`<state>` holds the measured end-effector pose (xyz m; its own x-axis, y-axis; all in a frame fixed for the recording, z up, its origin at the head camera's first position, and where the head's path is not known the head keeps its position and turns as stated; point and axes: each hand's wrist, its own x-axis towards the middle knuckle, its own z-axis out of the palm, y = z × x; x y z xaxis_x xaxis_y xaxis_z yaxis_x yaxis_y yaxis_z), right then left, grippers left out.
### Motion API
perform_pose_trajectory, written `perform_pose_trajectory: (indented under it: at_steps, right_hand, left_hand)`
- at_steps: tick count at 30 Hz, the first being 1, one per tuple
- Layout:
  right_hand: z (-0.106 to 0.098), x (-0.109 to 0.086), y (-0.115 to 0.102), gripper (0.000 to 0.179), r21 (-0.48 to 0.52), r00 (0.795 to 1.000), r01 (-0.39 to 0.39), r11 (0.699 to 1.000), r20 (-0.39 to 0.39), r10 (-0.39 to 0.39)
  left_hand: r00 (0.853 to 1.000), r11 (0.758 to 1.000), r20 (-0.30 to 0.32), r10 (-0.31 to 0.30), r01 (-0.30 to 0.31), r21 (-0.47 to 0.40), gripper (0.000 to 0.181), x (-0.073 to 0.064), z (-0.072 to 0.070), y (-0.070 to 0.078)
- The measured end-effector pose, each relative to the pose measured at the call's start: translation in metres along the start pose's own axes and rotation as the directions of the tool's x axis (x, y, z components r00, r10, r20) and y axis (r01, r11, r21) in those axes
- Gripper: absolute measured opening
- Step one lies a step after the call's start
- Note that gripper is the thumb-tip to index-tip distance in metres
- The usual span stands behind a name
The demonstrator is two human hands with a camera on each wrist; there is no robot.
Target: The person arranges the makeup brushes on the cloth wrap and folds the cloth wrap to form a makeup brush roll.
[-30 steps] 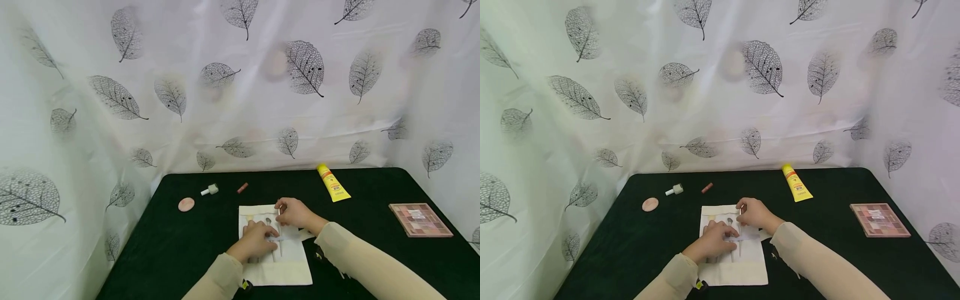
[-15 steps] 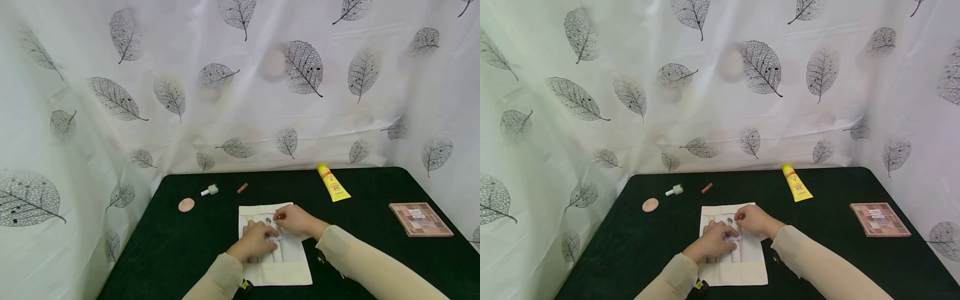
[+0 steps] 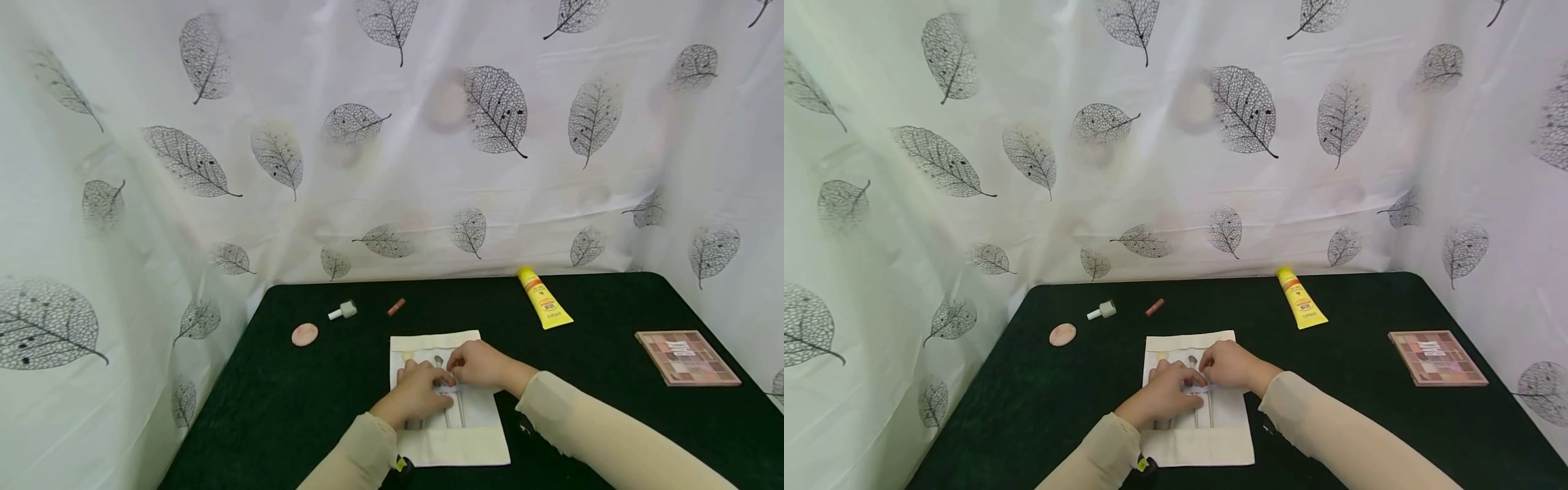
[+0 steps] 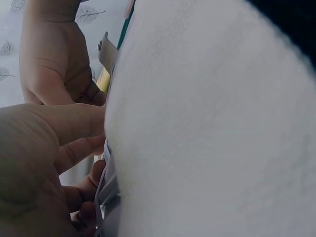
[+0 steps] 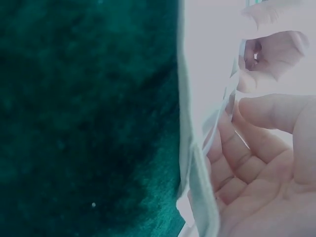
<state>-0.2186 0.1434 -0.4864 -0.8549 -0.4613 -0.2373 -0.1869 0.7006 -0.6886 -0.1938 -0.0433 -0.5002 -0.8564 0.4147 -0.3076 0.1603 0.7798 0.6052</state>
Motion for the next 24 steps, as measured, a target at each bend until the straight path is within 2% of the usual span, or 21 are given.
perform_pose_trajectory:
  at_steps: [6,15,19,24]
  right_hand:
    - [0.003,0.000,0.000,0.016,-0.027,0.999,0.007,1.000,0.031,-0.006]
    - [0.001,-0.002,-0.002,0.018,-0.017,0.998,0.027,0.999,0.064,-0.026]
    - [-0.002,-0.004,0.000,0.017,-0.015,0.998,0.045,0.999,0.055,-0.044]
    - [-0.011,-0.009,0.003,0.014,-0.048,0.997,0.079,0.996,-0.023,-0.080]
  left_hand:
    - [1.000,1.000,-0.004,-0.002,0.002,-0.001,0.014,0.000,0.001,-0.001]
    - [1.000,1.000,-0.016,0.003,-0.003,-0.004,0.014,0.000,0.002,-0.001]
    - [1.000,1.000,-0.019,0.020,-0.019,0.003,0.016,-0.001,0.003,-0.001]
    - [1.000,1.000,-0.013,0.013,-0.013,0.001,0.018,-0.003,0.002,0.002]
